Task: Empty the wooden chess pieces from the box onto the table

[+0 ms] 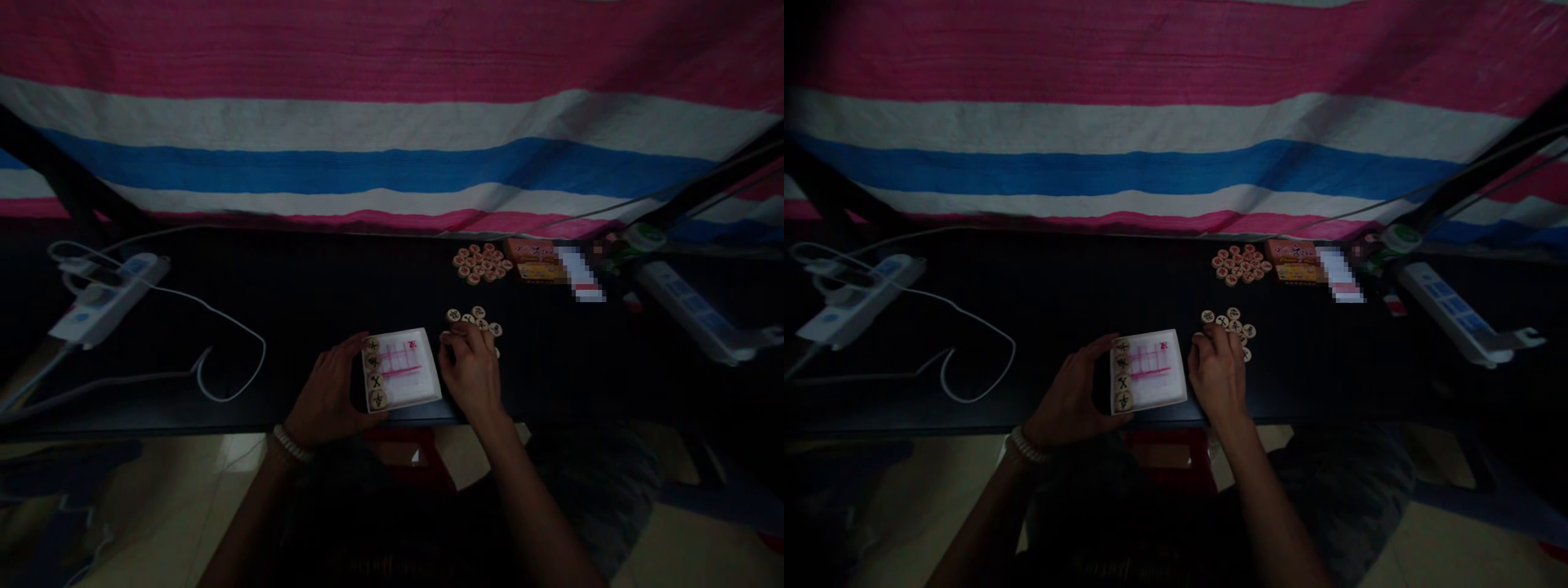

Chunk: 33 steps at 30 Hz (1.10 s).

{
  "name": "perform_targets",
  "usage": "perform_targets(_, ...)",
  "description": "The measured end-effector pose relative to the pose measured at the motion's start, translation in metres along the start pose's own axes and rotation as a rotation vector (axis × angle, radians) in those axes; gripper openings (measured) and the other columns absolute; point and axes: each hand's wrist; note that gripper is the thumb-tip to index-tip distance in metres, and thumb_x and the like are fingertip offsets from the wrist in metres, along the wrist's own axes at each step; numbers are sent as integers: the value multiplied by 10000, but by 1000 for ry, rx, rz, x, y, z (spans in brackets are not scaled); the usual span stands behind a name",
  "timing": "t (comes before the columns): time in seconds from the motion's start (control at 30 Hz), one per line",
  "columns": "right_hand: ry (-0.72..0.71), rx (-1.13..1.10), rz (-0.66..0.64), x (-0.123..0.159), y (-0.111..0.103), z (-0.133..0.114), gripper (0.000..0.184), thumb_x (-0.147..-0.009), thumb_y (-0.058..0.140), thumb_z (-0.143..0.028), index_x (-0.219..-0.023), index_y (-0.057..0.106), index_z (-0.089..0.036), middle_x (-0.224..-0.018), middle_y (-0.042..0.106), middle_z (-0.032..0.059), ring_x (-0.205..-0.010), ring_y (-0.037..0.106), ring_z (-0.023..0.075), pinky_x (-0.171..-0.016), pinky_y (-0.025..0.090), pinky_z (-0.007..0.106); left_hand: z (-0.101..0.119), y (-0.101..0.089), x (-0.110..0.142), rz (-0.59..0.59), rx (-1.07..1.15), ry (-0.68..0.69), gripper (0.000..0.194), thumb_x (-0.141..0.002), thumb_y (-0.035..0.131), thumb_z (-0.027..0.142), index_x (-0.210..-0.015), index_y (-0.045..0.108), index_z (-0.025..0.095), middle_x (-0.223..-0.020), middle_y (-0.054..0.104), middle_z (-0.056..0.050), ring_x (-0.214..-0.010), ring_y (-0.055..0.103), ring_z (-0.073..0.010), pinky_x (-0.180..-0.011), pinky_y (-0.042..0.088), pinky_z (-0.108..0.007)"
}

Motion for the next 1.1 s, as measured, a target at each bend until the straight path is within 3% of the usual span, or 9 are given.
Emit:
perform_targets(0.2,-24,-218,50,5,-18,-17,198,-999,580,-189,-1127,730,-184,-1217,645,143,-1137,595,302,-986,545,509,1,0,0,-7,5,-20,1188,-622,977,409,-1572,285,238,-1585,504,-202,-1381,570,-414,-1105,486,-595)
perform_targets(0.27,-55,-359,-40,9,-22,-36,212,-1012,594,-217,-1192,702,-189,-1210,657,124,-1136,613,279,-1006,553,488,1,0,0,-3,11,-15,1159,-647,965,423,-1570,289,237,-1587,500,-204,-1395,561,-413,-1112,483,-590)
perform_targets(0.33,-74,-454,-218,13,-21,-59,241,-1006,625,-231,-1235,687,-189,-1203,669,112,-1145,627,269,-1009,566,462,0,1,1,6,11,-8,1129,-676,947,437,-1573,291,232,-1584,502,-207,-1404,557,-410,-1115,483,-583)
perform_targets(0.43,-25,-450,-466,13,-15,-89,236,-994,623,-196,-1215,693,-151,-1192,664,136,-1127,649,280,-973,588,451,-1,1,1,15,-1,15,1092,-713,917,423,-1585,291,220,-1584,502,-210,-1418,550,-411,-1125,480,-581)
perform_targets(0.67,101,-418,-580,1,-3,-112,227,-959,560,-111,-1154,673,-137,-1162,672,135,-981,690,242,-893,603,411,-1,-1,0,24,14,28,1057,-712,908,405,-1574,327,214,-1562,529,-208,-1394,574,-421,-1112,497,-581)
perform_targets(0.77,82,-371,-525,4,-4,-111,263,-947,580,-139,-1198,661,-129,-1145,687,151,-956,693,251,-848,612,408,-2,0,0,31,18,43,1058,-733,898,425,-1582,306,208,-1555,529,-214,-1399,568,-422,-1107,499,-577)
perform_targets(0.87,68,-437,-344,11,-13,-96,246,-960,591,-185,-1194,665,-173,-1107,693,110,-965,693,238,-856,616,392,-2,1,1,30,1,31,1080,-741,908,450,-1591,284,213,-1568,517,-206,-1401,562,-409,-1114,490,-574)
perform_targets(1.0,134,-438,-58,24,-30,-49,133,-990,588,-229,-1078,683,-199,-1066,690,88,-974,697,223,-888,616,390,-2,1,1,-13,-20,-6,1166,-684,955,435,-1599,262,231,-1592,496,-198,-1402,553,-408,-1117,482,-580)
perform_targets(1.1,176,-307,12,38,-29,-11,130,-990,609,-235,-1062,713,-204,-1092,691,99,-999,704,238,-910,624,422,-2,0,1,-29,-28,-26,1189,-668,962,407,-1605,249,242,-1599,491,-196,-1401,549,-414,-1123,471,-593)
Point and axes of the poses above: each hand's wrist, its own x-axis away from the middle knuckle, its own y-axis out of the palm, z = x × y
